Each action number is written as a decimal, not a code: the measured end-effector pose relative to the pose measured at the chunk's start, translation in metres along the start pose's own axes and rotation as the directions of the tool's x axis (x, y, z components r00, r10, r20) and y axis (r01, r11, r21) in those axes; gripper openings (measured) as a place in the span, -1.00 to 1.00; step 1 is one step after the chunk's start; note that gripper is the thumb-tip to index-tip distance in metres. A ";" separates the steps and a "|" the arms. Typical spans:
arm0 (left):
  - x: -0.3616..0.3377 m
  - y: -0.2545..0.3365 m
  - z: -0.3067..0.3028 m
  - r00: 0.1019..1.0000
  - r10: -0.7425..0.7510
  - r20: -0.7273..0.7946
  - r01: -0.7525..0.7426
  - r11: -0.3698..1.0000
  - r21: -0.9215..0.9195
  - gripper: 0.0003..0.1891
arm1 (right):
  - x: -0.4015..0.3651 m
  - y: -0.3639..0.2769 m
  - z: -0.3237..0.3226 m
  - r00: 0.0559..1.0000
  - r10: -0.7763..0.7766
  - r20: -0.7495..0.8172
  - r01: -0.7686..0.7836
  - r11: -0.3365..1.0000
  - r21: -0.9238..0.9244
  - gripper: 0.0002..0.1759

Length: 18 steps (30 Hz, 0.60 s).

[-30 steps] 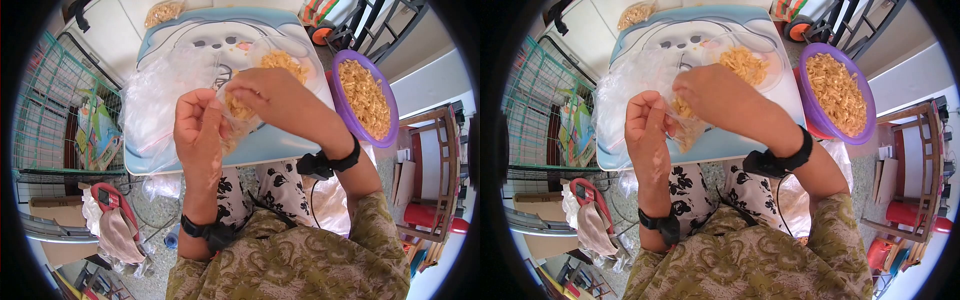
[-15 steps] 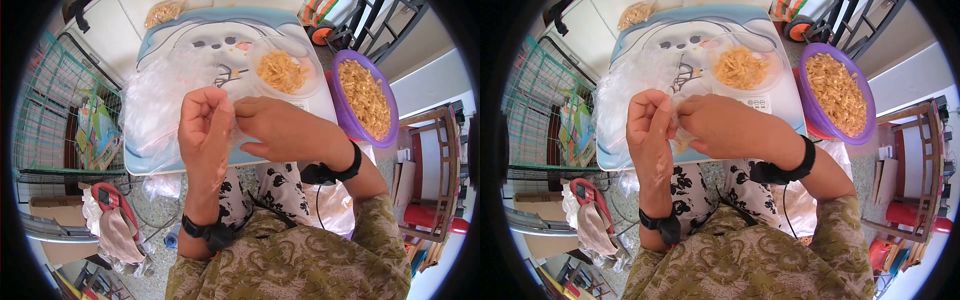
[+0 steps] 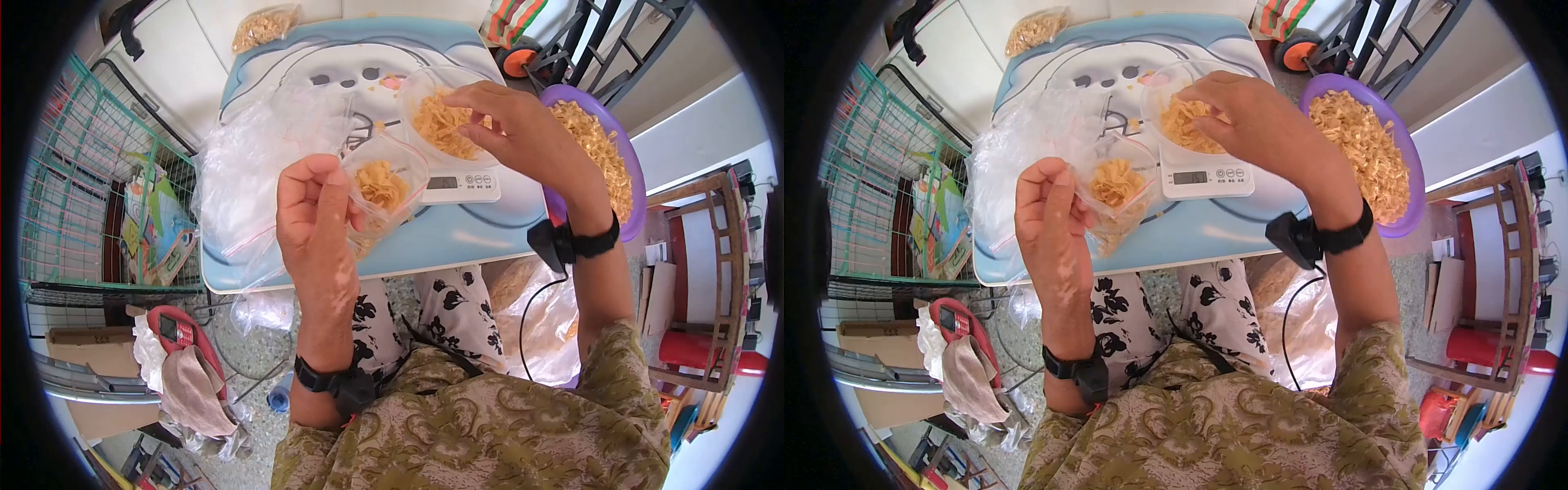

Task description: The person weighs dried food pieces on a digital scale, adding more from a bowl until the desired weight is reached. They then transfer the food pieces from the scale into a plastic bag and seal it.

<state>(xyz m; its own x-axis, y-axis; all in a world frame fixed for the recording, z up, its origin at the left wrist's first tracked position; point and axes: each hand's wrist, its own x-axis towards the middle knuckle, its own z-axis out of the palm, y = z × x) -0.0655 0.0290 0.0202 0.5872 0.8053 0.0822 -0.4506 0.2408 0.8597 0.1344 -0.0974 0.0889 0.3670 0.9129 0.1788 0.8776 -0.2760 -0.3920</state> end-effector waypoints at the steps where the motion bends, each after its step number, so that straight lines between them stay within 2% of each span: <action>1: 0.000 0.000 0.001 1.000 -0.005 0.002 0.005 1.000 0.005 -0.87 | 0.004 0.008 0.002 1.000 -0.001 -0.002 0.001 1.000 -0.002 -0.61; 3: 0.000 -0.002 0.000 1.000 -0.009 0.002 0.009 1.000 0.011 -0.87 | 0.010 0.026 0.016 0.986 -0.164 0.000 0.164 0.985 -0.049 -0.59; 6: 0.000 -0.002 0.001 1.000 -0.013 0.003 0.013 1.000 0.026 -0.86 | 0.020 0.033 0.031 0.971 -0.239 0.023 0.240 0.965 -0.104 -0.58; 10: 0.001 -0.002 0.002 1.000 -0.017 0.004 0.017 0.999 0.034 -0.86 | 0.028 0.031 0.038 0.980 -0.167 0.106 0.183 0.969 -0.167 -0.57; 12: 0.001 -0.005 0.002 1.000 -0.015 0.012 0.015 1.000 0.025 -0.86 | 0.034 0.036 0.046 0.980 -0.104 0.170 0.146 0.955 -0.257 -0.61; 16: 0.001 -0.004 0.000 1.000 -0.014 0.021 0.013 1.000 0.018 -0.86 | 0.036 0.045 0.054 0.986 -0.107 0.125 0.137 0.954 -0.267 -0.65; 18: 0.002 -0.005 0.000 1.000 -0.015 0.018 0.015 1.000 0.022 -0.86 | 0.032 0.049 0.049 0.983 -0.178 0.051 0.185 0.962 -0.200 -0.69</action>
<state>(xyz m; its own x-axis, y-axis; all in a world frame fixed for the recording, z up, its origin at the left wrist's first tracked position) -0.0624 0.0295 0.0159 0.6060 0.7917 0.0778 -0.4264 0.2407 0.8719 0.1741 -0.0674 0.0312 0.1882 0.9617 0.1995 0.9739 -0.1566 -0.1640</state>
